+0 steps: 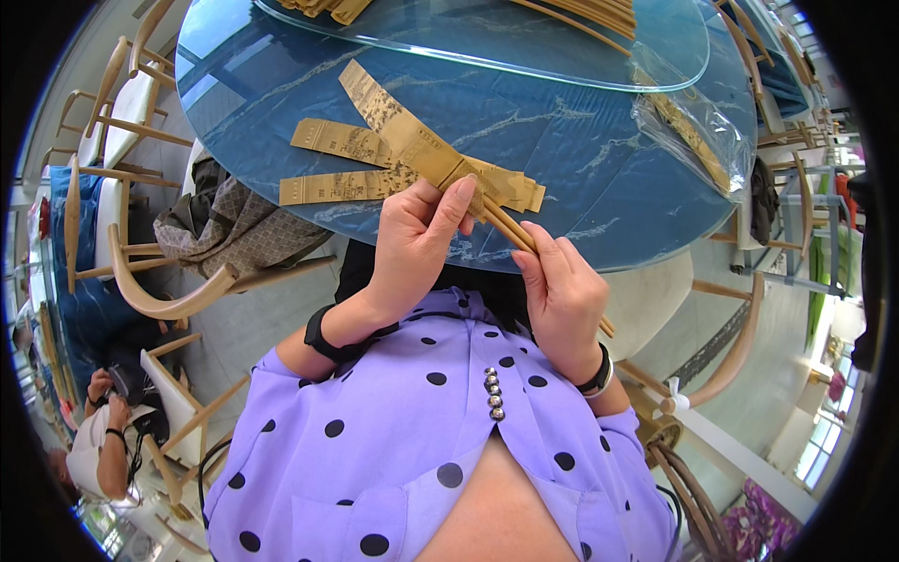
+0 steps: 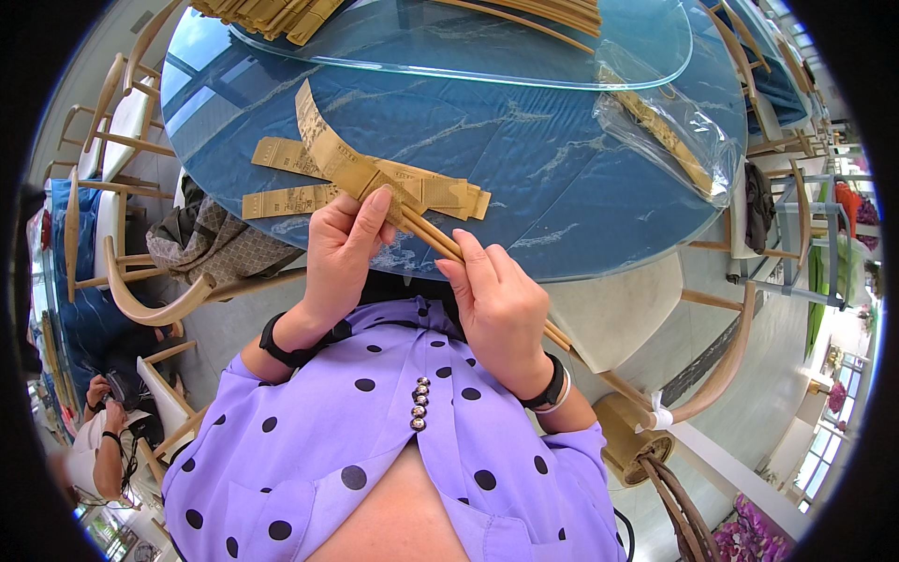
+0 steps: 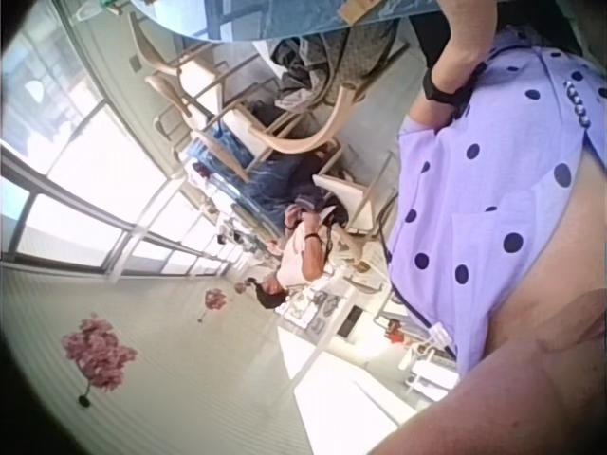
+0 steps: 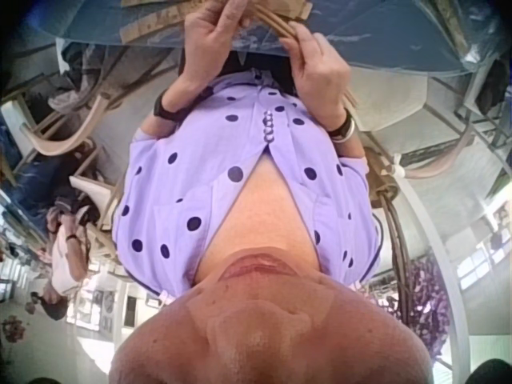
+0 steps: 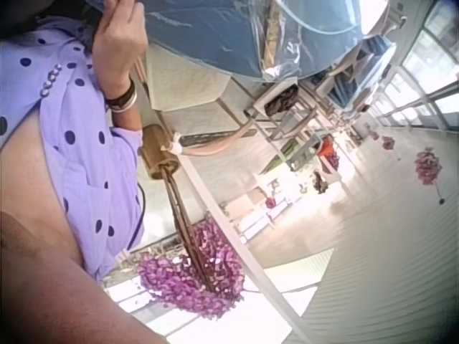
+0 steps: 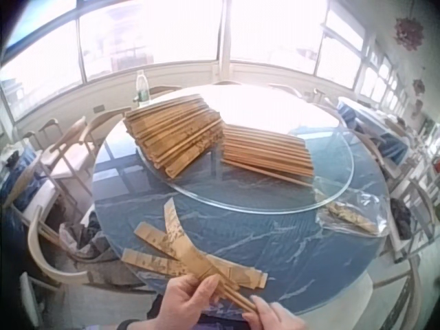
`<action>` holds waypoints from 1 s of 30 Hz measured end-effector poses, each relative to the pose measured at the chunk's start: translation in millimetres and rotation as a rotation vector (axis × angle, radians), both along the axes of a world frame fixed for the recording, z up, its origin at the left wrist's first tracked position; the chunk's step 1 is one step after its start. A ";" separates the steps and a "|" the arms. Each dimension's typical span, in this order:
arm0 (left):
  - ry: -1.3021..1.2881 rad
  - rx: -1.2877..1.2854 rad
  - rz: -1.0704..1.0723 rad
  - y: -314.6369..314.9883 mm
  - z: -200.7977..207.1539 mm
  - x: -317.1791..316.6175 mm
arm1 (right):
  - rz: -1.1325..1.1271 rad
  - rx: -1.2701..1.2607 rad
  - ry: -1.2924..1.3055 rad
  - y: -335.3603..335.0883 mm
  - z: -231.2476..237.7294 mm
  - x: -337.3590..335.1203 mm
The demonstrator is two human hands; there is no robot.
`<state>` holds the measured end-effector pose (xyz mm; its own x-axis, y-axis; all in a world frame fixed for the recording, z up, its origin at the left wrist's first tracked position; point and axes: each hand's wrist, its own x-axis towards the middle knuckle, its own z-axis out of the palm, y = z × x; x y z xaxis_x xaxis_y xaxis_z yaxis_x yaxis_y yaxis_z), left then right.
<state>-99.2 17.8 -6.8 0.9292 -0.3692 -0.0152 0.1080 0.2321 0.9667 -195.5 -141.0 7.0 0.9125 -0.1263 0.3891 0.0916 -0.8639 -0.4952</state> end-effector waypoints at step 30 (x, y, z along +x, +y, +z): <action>-0.009 -0.004 0.080 10.1 1.4 10.2 | 0.055 -0.005 -0.001 -22.8 -13.3 -16.6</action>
<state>-89.0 27.9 -5.4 0.9558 -0.2940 -0.0050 0.0800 0.2437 0.9665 -212.2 -163.8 -6.2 0.9176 -0.0744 0.3906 0.1392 -0.8601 -0.4908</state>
